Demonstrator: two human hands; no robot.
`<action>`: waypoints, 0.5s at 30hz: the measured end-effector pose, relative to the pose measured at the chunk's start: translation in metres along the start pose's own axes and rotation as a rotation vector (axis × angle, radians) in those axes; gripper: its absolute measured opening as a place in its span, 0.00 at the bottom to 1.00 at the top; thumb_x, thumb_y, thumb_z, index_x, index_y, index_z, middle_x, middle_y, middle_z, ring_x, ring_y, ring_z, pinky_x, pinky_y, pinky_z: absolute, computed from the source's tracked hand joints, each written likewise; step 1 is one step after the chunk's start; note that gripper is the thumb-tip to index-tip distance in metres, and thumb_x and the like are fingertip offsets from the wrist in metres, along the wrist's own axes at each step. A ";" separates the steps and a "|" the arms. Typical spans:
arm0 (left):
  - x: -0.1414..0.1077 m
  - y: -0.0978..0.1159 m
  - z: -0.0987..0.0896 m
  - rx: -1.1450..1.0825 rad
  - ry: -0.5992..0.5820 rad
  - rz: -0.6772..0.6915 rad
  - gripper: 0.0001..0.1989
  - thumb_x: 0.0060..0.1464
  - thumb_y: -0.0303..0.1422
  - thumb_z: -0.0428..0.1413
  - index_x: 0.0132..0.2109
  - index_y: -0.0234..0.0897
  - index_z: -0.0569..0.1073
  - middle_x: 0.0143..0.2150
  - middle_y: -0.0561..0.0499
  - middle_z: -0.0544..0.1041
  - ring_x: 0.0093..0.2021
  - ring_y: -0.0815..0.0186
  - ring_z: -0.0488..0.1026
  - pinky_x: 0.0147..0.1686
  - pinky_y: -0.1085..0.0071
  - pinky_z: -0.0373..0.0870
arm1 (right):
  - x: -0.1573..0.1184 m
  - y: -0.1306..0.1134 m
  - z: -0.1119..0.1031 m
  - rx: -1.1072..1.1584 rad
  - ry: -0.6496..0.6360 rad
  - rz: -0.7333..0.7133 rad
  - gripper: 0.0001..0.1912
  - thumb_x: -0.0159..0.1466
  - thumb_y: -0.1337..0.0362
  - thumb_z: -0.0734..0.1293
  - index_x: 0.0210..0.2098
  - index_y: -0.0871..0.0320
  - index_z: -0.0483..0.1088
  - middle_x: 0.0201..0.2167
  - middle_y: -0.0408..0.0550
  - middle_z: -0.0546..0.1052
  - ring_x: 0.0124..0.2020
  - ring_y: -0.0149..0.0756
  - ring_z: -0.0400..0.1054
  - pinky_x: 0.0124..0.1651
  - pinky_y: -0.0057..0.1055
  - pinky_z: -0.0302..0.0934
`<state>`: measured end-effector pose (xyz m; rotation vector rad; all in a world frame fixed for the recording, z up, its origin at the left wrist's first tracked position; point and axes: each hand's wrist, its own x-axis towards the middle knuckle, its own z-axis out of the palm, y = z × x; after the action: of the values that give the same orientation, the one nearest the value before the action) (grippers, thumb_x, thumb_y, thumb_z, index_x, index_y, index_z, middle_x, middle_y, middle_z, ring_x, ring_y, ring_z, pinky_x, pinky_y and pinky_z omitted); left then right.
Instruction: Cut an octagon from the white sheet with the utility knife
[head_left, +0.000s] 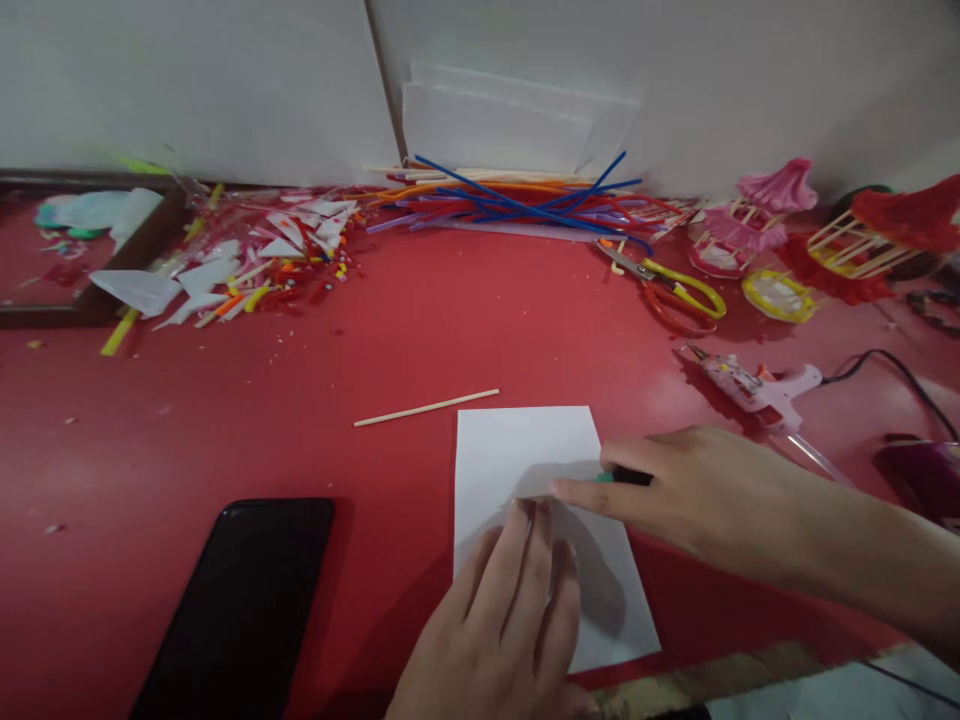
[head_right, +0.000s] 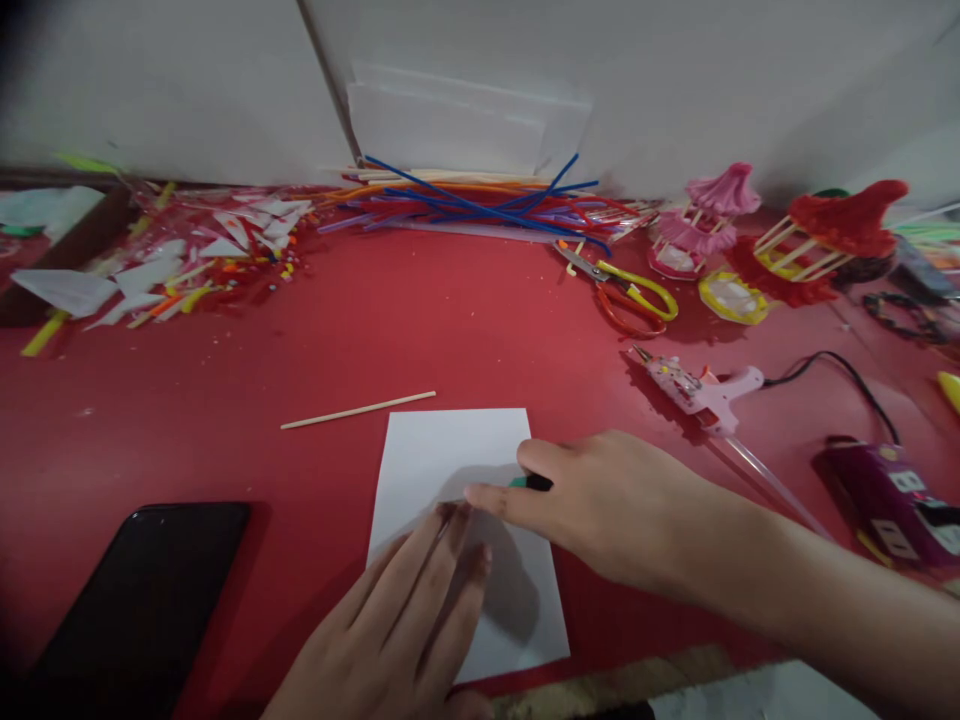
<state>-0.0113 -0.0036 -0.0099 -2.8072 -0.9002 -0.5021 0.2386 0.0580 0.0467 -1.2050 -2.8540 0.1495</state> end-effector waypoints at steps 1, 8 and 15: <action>0.000 0.000 0.000 0.002 -0.002 0.001 0.30 0.64 0.51 0.45 0.56 0.28 0.72 0.56 0.35 0.75 0.61 0.47 0.66 0.60 0.56 0.59 | 0.003 -0.001 -0.003 -0.035 -0.050 -0.046 0.41 0.54 0.75 0.68 0.62 0.33 0.64 0.32 0.37 0.75 0.19 0.29 0.60 0.19 0.32 0.41; 0.001 0.000 0.000 0.006 0.006 0.006 0.32 0.63 0.53 0.45 0.56 0.27 0.71 0.57 0.34 0.74 0.62 0.46 0.65 0.60 0.55 0.58 | 0.007 -0.002 -0.008 -0.072 -0.123 -0.117 0.42 0.53 0.77 0.66 0.63 0.40 0.63 0.33 0.41 0.75 0.18 0.29 0.58 0.19 0.33 0.38; 0.002 0.001 -0.001 0.009 -0.008 0.004 0.32 0.64 0.52 0.44 0.56 0.26 0.71 0.58 0.35 0.74 0.62 0.46 0.66 0.60 0.56 0.59 | 0.008 -0.003 -0.008 -0.065 -0.139 -0.100 0.41 0.53 0.78 0.66 0.63 0.41 0.64 0.34 0.43 0.75 0.18 0.31 0.58 0.20 0.34 0.36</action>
<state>-0.0099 -0.0035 -0.0083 -2.8044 -0.8954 -0.4858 0.2311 0.0620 0.0546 -1.1001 -3.0549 0.1428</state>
